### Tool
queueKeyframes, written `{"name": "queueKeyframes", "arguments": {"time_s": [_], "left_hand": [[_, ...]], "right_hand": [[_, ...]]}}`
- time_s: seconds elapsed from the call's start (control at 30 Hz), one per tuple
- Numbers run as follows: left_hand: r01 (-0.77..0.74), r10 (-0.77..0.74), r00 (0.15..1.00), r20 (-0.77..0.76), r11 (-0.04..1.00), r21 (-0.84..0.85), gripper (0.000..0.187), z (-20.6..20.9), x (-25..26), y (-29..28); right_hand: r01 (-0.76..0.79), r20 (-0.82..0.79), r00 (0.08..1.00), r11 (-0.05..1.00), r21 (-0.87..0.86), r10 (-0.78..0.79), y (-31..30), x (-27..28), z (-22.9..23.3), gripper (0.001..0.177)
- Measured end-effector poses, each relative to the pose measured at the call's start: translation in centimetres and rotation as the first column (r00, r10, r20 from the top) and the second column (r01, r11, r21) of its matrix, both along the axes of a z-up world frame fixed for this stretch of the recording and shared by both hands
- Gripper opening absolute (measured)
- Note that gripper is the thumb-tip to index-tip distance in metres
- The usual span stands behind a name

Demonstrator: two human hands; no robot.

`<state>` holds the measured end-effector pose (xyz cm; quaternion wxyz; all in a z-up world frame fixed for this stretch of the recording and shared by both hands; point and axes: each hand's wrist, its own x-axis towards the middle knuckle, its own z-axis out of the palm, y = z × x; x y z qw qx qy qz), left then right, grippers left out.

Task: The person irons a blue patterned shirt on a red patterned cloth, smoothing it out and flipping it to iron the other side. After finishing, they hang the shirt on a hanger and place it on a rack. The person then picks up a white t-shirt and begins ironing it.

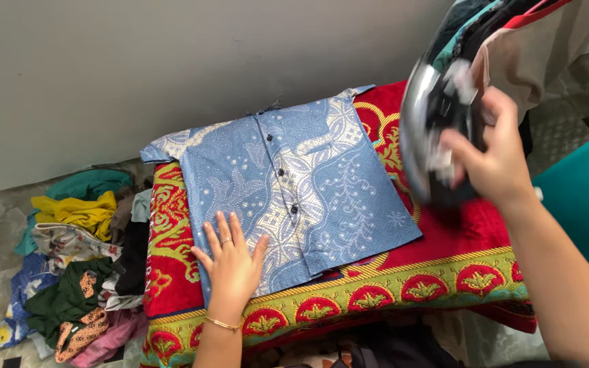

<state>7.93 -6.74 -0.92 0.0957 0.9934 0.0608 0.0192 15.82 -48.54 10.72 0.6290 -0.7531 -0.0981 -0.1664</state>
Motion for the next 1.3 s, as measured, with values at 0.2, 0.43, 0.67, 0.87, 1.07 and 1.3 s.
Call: {"name": "queueKeyframes", "arguments": {"time_s": [0.2,0.43,0.67,0.87,1.07,1.3], "left_hand": [[-0.006,0.004,0.999,0.043,0.999,0.042,0.091,-1.4,-0.2,0.4],[-0.017,0.023,0.997,-0.078,0.997,0.082,0.093,0.2,0.2,0.1],[-0.152,0.138,0.971,0.196,0.987,0.056,0.094,0.5,3.9,5.5],[-0.244,0.247,0.950,0.192,0.969,-0.040,0.067,-2.2,8.5,10.1],[-0.154,0.236,0.969,0.066,0.797,-0.584,0.042,-3.1,12.2,11.6],[-0.098,0.128,0.984,-0.121,-0.172,-0.980,0.026,0.8,16.5,10.5]], "right_hand": [[0.112,0.302,0.947,0.994,-0.002,-0.106,-2.3,10.5,-4.5,0.015],[0.159,0.252,0.954,0.986,0.043,-0.165,-4.0,7.3,-12.3,0.009],[0.117,0.141,0.982,0.992,0.043,-0.122,-4.4,5.0,-13.4,0.019],[0.152,0.195,0.970,0.988,-0.036,-0.142,-2.4,2.0,-11.4,0.054],[0.144,-0.090,0.924,0.558,-0.817,-0.370,3.3,-5.8,-12.4,0.049],[-0.034,-0.305,0.952,0.999,-0.006,0.031,5.3,-2.5,-12.8,0.017]]}}
